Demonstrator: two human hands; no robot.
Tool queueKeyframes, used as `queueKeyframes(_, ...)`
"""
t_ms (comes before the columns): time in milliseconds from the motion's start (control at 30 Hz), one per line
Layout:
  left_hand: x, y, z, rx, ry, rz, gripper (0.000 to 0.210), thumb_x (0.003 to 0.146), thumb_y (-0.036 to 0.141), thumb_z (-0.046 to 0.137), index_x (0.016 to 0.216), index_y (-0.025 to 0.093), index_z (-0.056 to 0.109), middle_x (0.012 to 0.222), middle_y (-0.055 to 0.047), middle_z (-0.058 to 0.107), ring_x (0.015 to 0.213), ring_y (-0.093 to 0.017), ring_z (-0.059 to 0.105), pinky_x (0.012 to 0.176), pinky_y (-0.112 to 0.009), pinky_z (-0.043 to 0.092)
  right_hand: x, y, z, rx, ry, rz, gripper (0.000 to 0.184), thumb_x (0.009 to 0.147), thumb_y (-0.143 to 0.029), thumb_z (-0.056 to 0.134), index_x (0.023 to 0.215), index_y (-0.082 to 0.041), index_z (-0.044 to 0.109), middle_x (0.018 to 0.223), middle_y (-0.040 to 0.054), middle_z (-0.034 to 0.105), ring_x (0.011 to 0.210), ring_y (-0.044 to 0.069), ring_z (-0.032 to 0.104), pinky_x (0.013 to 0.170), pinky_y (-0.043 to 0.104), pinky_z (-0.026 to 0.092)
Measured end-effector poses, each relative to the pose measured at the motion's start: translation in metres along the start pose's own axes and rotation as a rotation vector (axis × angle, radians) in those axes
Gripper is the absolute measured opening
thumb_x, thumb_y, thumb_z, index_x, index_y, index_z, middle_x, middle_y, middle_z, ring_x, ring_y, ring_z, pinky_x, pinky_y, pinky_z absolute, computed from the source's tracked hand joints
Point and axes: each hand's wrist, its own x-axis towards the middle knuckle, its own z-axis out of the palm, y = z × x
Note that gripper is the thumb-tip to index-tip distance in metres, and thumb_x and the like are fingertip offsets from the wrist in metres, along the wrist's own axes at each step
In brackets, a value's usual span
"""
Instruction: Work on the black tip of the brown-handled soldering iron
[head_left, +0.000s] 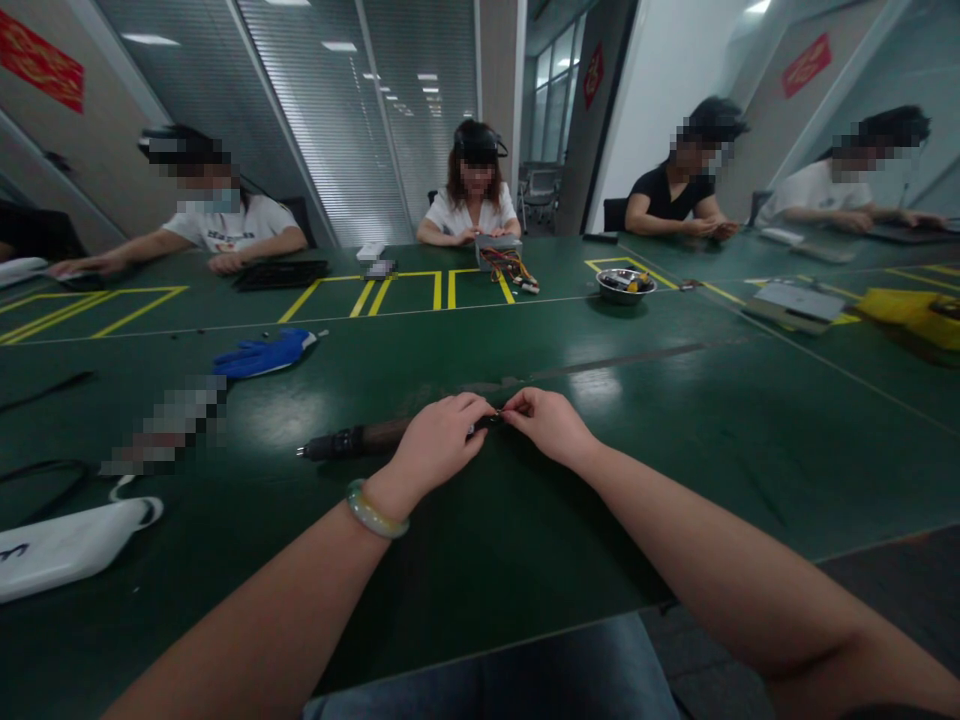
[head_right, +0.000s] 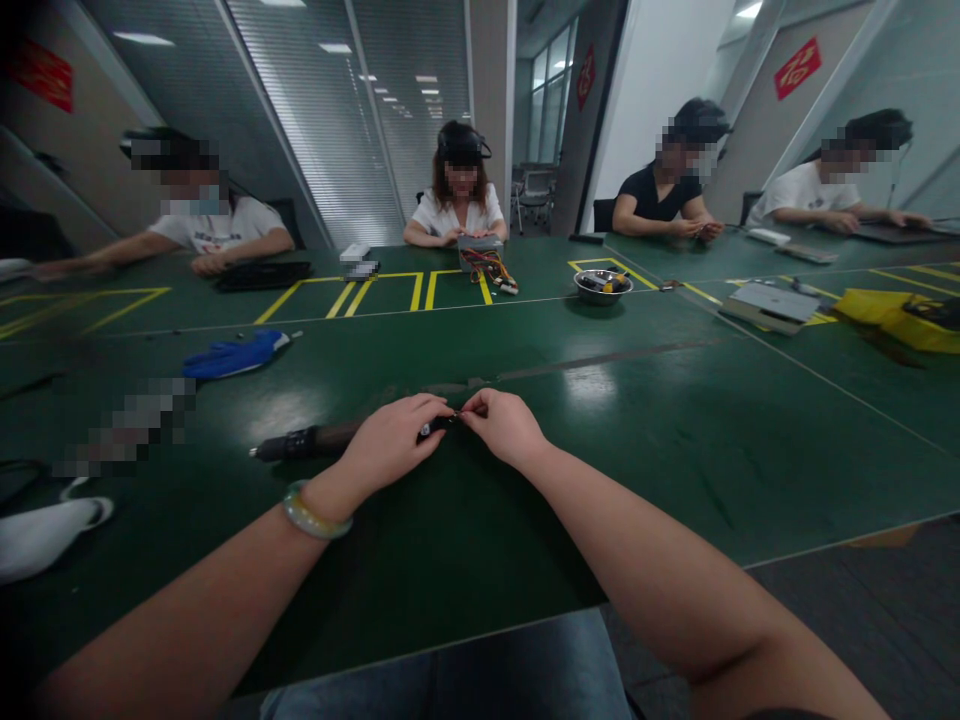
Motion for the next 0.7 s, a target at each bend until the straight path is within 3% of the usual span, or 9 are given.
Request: queueKeyframes(700, -0.0006, 0.0003, 0.0001, -0.005, 0.018, -0.002, 0.026, 0.087, 0.022, 0.056, 0.113, 0.024, 0.059, 0.119, -0.004, 0.060, 0.108, -0.022, 0.058, 0.093, -0.040, 0.048, 0.0015, 0.0030, 0.0003, -0.017, -0.047, 0.006, 0.009, 0.084, -0.027, 0.066, 0.088, -0.021, 0.069, 0.080, -0.0016, 0.067, 0.071, 0.012, 0.060, 0.063, 0.022, 0.043)
